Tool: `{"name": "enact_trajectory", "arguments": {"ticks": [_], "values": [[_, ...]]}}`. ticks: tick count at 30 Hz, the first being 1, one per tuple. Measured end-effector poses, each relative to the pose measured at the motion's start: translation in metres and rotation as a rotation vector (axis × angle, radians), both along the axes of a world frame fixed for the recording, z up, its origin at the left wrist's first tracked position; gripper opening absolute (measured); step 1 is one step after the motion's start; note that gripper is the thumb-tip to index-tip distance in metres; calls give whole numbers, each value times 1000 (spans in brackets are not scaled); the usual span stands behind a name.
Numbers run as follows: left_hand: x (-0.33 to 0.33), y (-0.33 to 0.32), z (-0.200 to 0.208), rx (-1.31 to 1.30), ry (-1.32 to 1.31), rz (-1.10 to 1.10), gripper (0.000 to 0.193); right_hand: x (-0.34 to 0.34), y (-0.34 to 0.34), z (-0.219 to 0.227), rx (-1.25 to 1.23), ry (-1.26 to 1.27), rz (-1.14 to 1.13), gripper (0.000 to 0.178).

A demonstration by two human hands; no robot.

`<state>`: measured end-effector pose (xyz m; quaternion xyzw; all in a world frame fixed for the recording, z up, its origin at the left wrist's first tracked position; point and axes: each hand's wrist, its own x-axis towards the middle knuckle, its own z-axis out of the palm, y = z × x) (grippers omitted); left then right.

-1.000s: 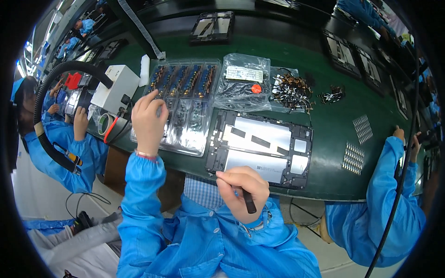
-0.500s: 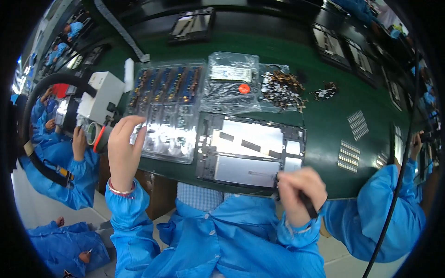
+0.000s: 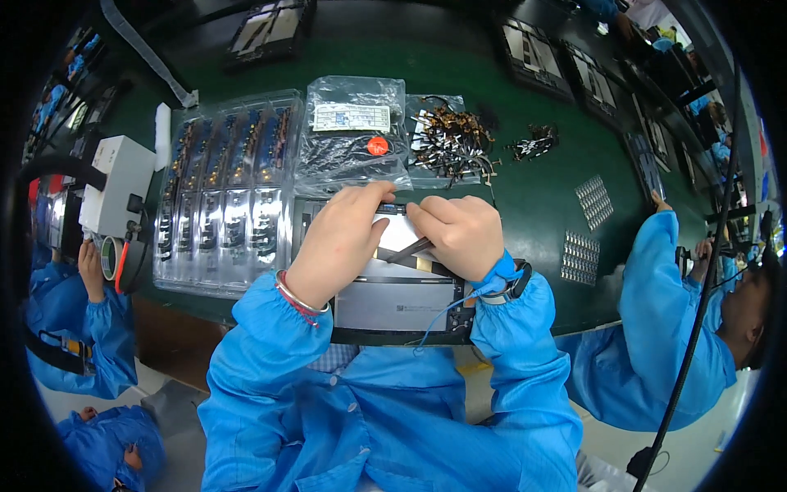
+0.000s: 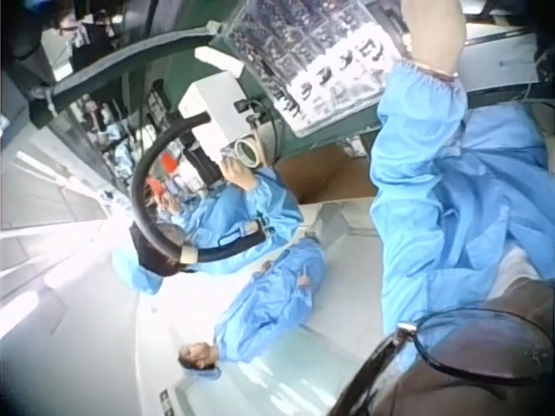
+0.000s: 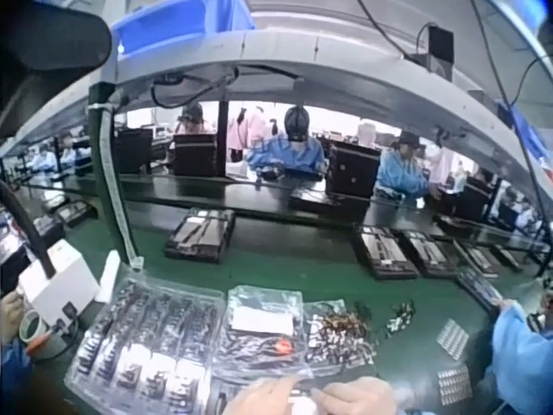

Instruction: Assembling internal components, connecting flex cables, and fitting the housing for an electronic device on a production line.

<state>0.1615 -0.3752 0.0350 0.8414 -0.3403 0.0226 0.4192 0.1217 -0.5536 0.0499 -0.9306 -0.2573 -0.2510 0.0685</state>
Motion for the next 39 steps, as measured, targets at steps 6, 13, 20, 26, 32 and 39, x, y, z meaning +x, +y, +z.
{"name": "enact_trajectory", "arguments": {"ticks": [6,13,20,26,32,39], "values": [[0,-1,-4,22,-28,-8,52,-3,1,-3,-76,48,-18,23],[-2,-3,-7,-50,-61,-61,59,-5,9,14,-46,232,-58,21],[-14,-2,4,208,-209,-124,59,-25,-38,28,474,251,-317,15],[-22,-4,10,347,-314,-94,54,-45,-55,10,337,399,-476,26],[-18,4,15,332,-185,-178,51,-56,-53,-2,591,363,-418,17],[-19,5,15,366,-242,-243,50,-55,-46,2,938,396,-342,12]]}}
